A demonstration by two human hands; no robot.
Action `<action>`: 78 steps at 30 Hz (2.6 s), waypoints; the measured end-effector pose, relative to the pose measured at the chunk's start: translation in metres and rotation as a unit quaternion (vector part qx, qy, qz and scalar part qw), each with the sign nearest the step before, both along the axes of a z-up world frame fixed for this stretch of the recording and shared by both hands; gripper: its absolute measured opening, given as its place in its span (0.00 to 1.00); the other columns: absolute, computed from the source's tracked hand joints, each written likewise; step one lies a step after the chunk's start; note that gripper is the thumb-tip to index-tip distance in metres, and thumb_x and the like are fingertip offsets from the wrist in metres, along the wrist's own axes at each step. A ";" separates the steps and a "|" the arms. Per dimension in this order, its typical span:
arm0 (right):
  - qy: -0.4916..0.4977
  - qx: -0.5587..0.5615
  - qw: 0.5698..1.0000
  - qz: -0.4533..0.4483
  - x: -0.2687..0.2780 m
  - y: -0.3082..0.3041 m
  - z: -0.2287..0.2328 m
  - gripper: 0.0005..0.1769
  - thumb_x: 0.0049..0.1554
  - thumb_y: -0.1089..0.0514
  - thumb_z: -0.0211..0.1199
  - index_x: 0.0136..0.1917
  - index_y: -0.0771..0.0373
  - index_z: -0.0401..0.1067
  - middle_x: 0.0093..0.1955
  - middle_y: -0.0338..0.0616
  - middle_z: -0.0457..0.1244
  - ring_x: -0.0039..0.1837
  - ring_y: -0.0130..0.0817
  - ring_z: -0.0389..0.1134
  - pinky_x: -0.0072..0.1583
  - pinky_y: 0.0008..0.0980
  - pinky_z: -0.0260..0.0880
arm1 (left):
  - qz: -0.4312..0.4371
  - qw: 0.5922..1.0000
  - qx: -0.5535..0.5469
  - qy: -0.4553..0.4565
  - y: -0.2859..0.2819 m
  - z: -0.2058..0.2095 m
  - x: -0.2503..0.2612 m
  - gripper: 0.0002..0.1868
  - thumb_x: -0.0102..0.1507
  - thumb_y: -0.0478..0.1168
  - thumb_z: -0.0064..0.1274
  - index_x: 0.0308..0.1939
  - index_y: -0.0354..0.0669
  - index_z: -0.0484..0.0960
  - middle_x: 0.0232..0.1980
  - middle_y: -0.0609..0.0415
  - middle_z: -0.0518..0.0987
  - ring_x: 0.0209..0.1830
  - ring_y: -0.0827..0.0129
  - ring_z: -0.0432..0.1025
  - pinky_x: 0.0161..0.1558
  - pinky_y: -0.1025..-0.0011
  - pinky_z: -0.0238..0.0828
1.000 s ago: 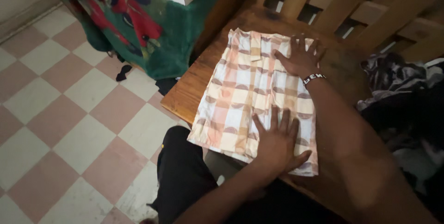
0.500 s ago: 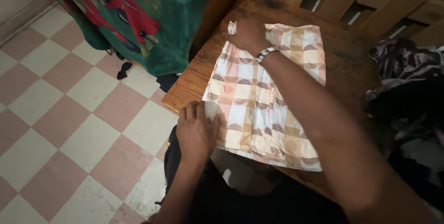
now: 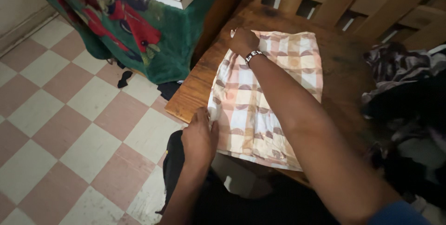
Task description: The person picks up a checkered top from a wooden surface, spreads it flat, and folds it into a small rectangle by hand.
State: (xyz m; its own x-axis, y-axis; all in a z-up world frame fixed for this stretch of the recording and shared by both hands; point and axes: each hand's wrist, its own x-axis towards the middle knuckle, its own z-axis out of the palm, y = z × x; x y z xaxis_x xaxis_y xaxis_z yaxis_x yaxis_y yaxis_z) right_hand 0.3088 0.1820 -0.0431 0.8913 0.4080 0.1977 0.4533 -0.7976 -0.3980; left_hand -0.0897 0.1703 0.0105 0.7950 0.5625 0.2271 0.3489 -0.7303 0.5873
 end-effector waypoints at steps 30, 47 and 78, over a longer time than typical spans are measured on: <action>0.238 0.386 0.891 0.004 0.073 -0.211 -0.005 0.12 0.59 0.57 0.67 0.54 0.65 0.76 0.36 0.35 0.66 0.32 0.23 0.62 0.31 0.27 0.60 | -0.364 0.901 0.067 -0.226 -0.136 0.033 0.003 0.17 0.56 0.31 0.59 0.51 0.36 0.84 0.44 0.50 0.79 0.39 0.60 0.74 0.40 0.64 0.72; 0.189 0.351 0.915 -0.056 0.073 -0.231 -0.029 0.10 0.61 0.55 0.62 0.48 0.63 0.76 0.35 0.35 0.65 0.28 0.25 0.61 0.29 0.29 0.61 | -0.413 0.889 0.109 -0.167 -0.151 0.017 0.007 0.17 0.57 0.33 0.57 0.50 0.33 0.84 0.39 0.50 0.77 0.37 0.60 0.72 0.37 0.63 0.71; -0.256 0.295 0.920 -0.012 0.053 -0.248 0.000 0.01 0.60 0.63 0.68 0.46 0.62 0.77 0.43 0.44 0.71 0.47 0.32 0.73 0.50 0.33 0.72 | -0.393 0.909 0.108 -0.082 -0.137 0.044 0.048 0.22 0.67 0.52 0.58 0.55 0.39 0.81 0.42 0.48 0.81 0.42 0.56 0.75 0.51 0.58 0.69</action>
State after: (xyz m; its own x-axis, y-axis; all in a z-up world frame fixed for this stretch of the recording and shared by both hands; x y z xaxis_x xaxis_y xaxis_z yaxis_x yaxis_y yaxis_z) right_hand 0.3614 -0.0655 -0.0430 0.6275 0.0763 0.7748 0.6870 -0.5225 -0.5049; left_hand -0.0419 0.0329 0.0544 0.8778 -0.2369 0.4163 -0.4100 -0.8210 0.3973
